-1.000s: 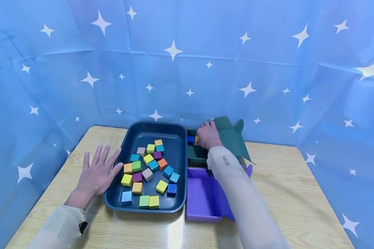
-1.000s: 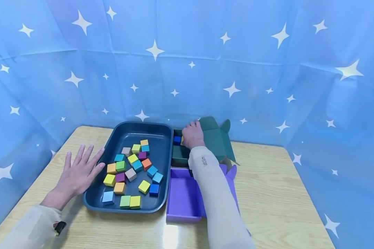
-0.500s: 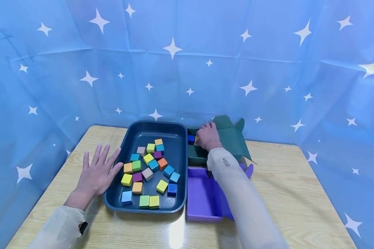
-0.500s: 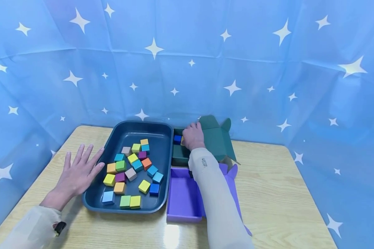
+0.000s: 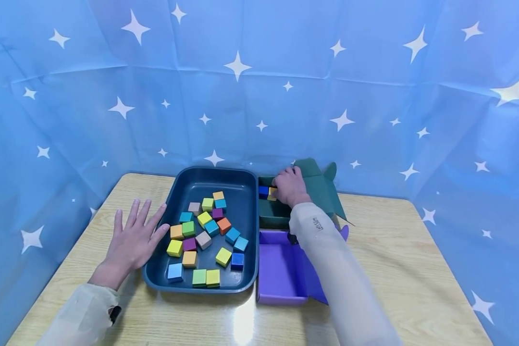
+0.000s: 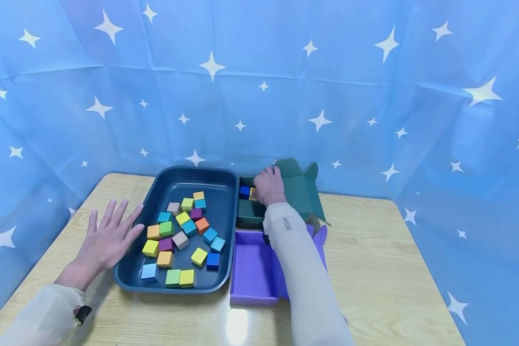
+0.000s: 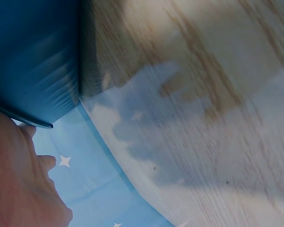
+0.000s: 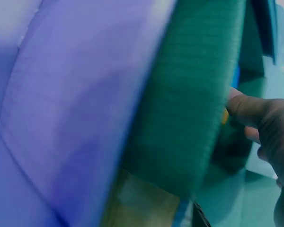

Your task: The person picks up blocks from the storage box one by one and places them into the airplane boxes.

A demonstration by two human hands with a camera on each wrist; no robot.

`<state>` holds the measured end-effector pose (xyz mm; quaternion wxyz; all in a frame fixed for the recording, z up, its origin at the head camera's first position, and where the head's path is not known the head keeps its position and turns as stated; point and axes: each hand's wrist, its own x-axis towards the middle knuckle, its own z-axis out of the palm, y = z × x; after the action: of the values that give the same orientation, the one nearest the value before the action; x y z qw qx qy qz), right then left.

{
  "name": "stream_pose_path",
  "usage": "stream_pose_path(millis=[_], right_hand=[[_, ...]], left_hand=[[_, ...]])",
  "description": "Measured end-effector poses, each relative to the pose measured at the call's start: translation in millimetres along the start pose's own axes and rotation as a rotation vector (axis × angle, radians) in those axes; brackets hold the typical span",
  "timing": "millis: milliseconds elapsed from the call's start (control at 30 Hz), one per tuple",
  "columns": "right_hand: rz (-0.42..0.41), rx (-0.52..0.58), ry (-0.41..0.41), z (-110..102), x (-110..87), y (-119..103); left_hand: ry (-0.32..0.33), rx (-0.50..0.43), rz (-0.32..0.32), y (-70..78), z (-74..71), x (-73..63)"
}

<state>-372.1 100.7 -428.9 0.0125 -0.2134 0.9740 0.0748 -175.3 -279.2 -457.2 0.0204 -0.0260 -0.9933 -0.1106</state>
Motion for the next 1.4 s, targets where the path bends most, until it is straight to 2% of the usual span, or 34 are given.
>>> stream_pose_path(millis=[200, 367, 700, 900, 1067, 1400], right_hand=[[0.001, 0.175, 0.034, -20.4, -13.2, -1.4], [-0.039, 0.321, 0.054, -31.7, -22.7, -12.7], [-0.129, 0.424, 0.061, -36.2, -22.2, -56.5], [-0.167, 0.401, 0.025, -32.3, -15.3, -85.0], [-0.184, 0.372, 0.015, -29.3, -1.4, -103.1], [-0.195, 0.323, -0.041, -24.8, 14.5, -124.3]], left_hand=[[-0.003, -0.009, -0.004, 0.7, -1.7, -2.0], [0.004, -0.014, 0.01, 2.4, -1.6, -2.7], [0.007, -0.01, -0.002, 0.9, -1.5, -1.9], [0.004, -0.009, -0.002, 1.5, -2.0, -2.4], [-0.003, -0.022, 0.003, 1.8, -1.1, -3.7], [0.002, -0.025, -0.001, -0.3, -0.5, -2.2]])
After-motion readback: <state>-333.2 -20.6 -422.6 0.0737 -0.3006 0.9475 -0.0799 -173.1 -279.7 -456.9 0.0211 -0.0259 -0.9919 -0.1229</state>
